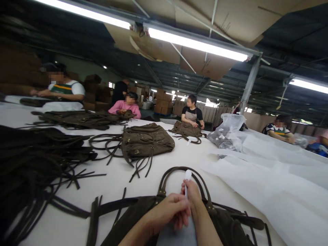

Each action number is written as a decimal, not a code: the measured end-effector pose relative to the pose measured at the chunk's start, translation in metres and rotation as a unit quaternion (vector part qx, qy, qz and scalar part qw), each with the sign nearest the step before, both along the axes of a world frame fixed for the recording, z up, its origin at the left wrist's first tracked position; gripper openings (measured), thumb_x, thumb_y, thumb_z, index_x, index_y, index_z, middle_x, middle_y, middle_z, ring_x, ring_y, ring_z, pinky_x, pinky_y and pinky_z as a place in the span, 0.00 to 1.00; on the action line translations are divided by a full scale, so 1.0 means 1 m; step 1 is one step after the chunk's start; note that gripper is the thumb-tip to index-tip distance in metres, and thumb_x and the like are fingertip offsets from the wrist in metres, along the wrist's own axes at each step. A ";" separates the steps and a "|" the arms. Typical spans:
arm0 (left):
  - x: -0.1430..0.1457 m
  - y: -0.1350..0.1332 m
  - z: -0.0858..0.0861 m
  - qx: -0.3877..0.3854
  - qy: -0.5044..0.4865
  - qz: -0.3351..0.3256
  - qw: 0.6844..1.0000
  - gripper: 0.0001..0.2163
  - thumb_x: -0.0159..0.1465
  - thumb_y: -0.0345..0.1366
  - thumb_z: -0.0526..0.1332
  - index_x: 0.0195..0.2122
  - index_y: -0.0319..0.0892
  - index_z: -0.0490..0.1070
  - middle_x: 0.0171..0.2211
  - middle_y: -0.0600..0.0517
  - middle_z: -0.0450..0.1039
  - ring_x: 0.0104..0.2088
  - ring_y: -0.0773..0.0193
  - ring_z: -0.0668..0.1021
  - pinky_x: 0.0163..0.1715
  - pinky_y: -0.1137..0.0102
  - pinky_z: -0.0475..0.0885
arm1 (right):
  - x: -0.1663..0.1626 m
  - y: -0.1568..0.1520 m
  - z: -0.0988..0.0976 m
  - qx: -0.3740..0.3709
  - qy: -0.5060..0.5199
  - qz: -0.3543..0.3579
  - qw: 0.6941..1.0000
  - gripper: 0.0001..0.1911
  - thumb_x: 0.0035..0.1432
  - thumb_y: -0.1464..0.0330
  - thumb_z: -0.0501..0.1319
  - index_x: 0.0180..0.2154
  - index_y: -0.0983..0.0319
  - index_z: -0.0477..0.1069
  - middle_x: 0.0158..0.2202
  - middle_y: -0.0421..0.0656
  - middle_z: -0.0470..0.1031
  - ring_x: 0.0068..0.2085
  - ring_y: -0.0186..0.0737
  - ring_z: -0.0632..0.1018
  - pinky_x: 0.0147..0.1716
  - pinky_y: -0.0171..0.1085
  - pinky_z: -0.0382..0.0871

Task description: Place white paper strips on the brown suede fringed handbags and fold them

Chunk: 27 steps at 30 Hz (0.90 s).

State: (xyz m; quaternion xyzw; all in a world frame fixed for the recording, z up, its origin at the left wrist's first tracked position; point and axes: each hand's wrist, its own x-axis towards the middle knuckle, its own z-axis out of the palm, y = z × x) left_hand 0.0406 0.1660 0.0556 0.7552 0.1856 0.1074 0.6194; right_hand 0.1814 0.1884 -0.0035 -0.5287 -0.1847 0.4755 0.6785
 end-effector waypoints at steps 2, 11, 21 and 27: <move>-0.002 0.009 0.007 0.094 -0.003 0.111 0.989 0.18 0.62 0.47 0.45 0.34 0.40 0.68 0.29 0.48 0.75 0.25 0.66 0.74 0.24 0.72 0.68 | 0.005 -0.001 -0.012 0.026 0.040 -0.009 0.999 0.11 0.61 0.67 0.57 0.27 0.61 0.60 0.19 0.31 0.61 0.18 0.26 0.63 0.18 0.27 0.59; 0.013 0.068 0.001 0.358 0.247 0.325 0.840 0.14 0.60 0.26 0.57 0.48 0.33 0.67 0.50 0.36 0.67 0.54 0.47 0.68 0.53 0.52 0.61 | 0.012 -0.005 -0.014 0.092 0.144 -0.001 0.985 0.07 0.56 0.70 0.61 0.31 0.63 0.62 0.20 0.33 0.65 0.18 0.24 0.67 0.19 0.25 0.64; 0.057 0.111 -0.020 0.402 0.319 0.341 0.788 0.17 0.66 0.38 0.59 0.54 0.40 0.64 0.51 0.46 0.68 0.49 0.56 0.72 0.49 0.55 0.70 | 0.011 0.000 -0.012 0.090 0.142 -0.004 0.986 0.03 0.53 0.73 0.58 0.28 0.64 0.64 0.18 0.37 0.67 0.16 0.28 0.67 0.16 0.27 0.63; 0.057 0.133 0.024 0.372 0.202 0.324 0.846 0.12 0.66 0.40 0.58 0.46 0.39 0.68 0.44 0.48 0.71 0.43 0.60 0.74 0.45 0.60 0.71 | 0.013 -0.003 -0.009 0.052 0.145 0.019 0.988 0.03 0.52 0.73 0.58 0.27 0.66 0.67 0.18 0.39 0.69 0.17 0.28 0.69 0.16 0.27 0.64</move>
